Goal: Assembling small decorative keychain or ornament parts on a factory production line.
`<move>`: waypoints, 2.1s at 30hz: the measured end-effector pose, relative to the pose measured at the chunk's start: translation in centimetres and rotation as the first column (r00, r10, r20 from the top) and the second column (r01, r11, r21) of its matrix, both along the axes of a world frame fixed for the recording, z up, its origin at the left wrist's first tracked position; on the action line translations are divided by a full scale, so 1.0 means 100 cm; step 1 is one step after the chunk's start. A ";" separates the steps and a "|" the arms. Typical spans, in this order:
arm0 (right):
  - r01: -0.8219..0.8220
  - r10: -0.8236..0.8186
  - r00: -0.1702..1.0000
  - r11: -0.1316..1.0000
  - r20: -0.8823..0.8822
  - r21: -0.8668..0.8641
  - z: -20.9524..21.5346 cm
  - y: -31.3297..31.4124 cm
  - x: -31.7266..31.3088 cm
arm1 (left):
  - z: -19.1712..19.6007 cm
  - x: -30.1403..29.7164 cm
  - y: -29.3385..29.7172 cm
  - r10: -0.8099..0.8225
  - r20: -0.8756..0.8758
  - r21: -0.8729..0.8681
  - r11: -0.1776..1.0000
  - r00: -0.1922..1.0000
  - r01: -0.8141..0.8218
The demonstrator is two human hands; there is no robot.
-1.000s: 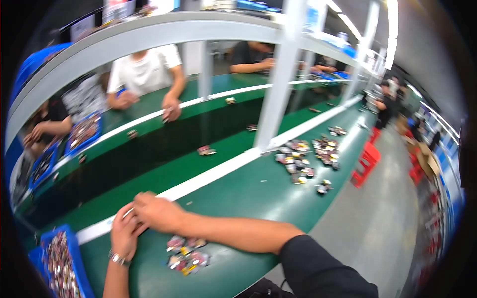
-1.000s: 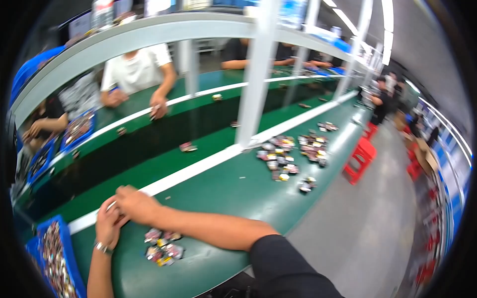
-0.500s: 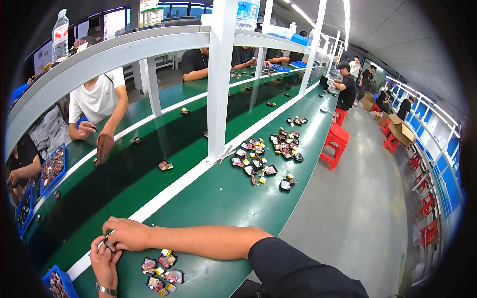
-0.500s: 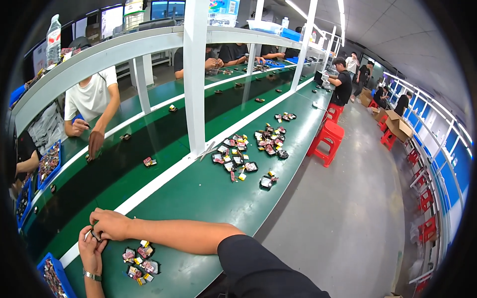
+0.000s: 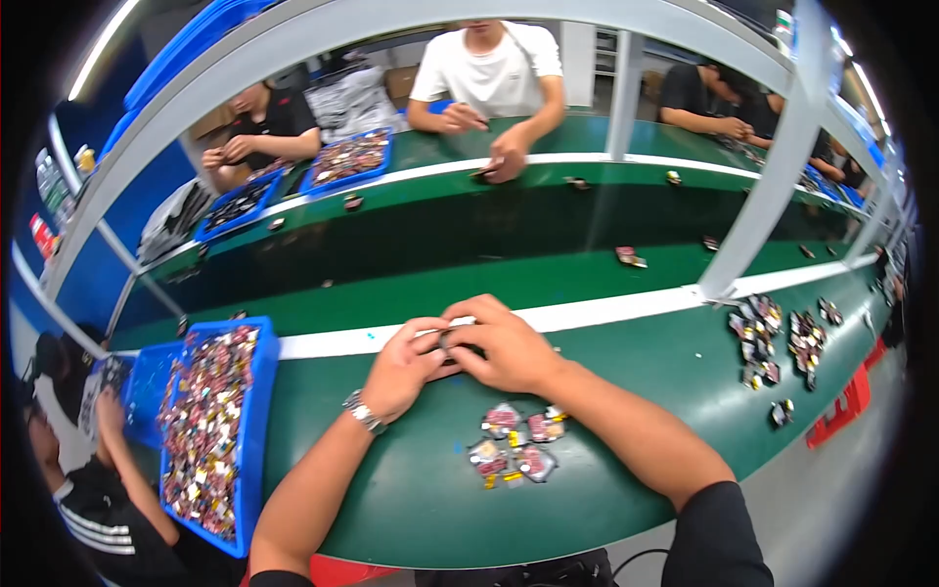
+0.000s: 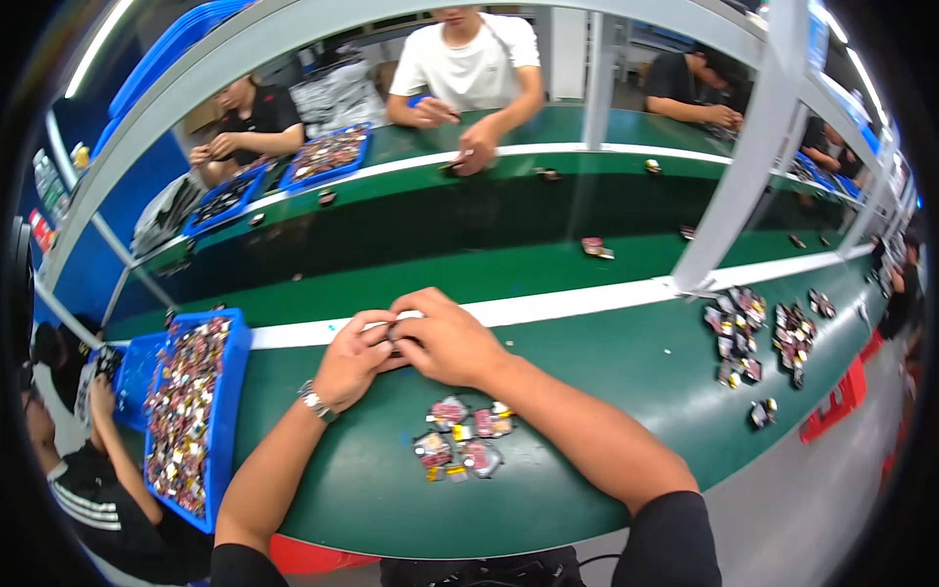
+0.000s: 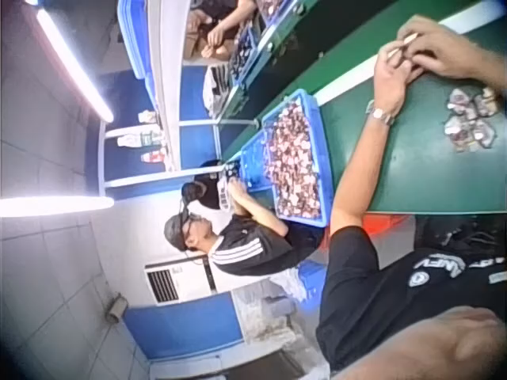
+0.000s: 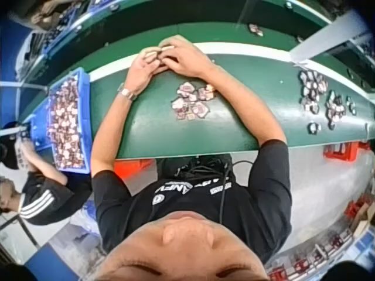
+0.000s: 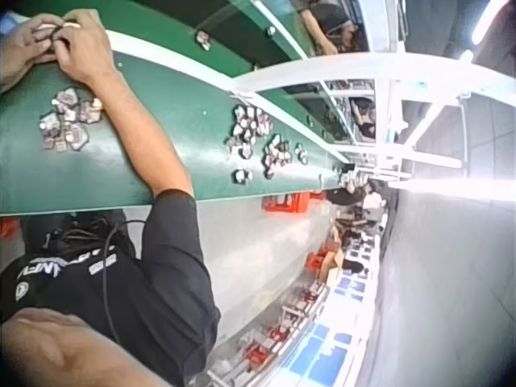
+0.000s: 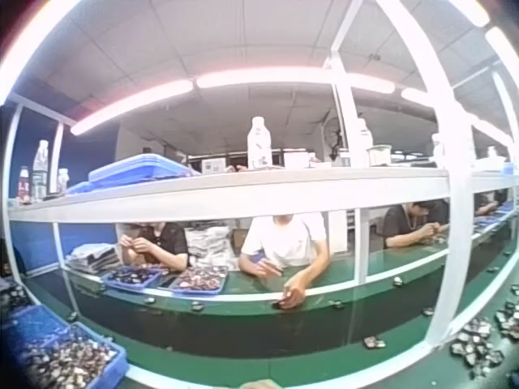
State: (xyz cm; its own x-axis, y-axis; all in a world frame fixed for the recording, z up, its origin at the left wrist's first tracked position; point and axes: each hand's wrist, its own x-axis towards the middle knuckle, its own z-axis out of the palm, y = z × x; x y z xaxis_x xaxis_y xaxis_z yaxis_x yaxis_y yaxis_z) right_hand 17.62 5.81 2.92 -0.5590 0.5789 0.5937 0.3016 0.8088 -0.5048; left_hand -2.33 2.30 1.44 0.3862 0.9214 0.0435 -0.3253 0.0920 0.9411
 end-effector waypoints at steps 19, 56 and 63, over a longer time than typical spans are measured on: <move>0.114 -0.116 0.990 0.993 -0.083 -0.031 -0.007 -0.014 -0.023 | -0.001 -0.011 -0.002 0.061 0.018 -0.026 0.998 0.998 -0.061; 0.052 -0.045 0.984 0.998 -0.170 0.039 0.002 -0.025 -0.033 | -0.008 -0.018 -0.002 0.110 0.178 -0.012 0.994 0.978 -0.110; 0.146 -0.126 0.984 0.975 -0.126 0.165 0.004 -0.016 -0.027 | -0.003 -0.013 -0.003 0.140 0.158 -0.073 0.989 0.977 -0.130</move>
State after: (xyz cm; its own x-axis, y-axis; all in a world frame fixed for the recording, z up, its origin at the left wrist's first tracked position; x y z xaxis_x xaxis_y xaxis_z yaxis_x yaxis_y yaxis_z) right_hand 14.90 4.20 3.29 -0.4054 0.5277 0.7465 0.3633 0.8423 -0.3982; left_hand -3.64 1.96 1.10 0.2506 0.9674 0.0361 -0.4865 0.0936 0.8686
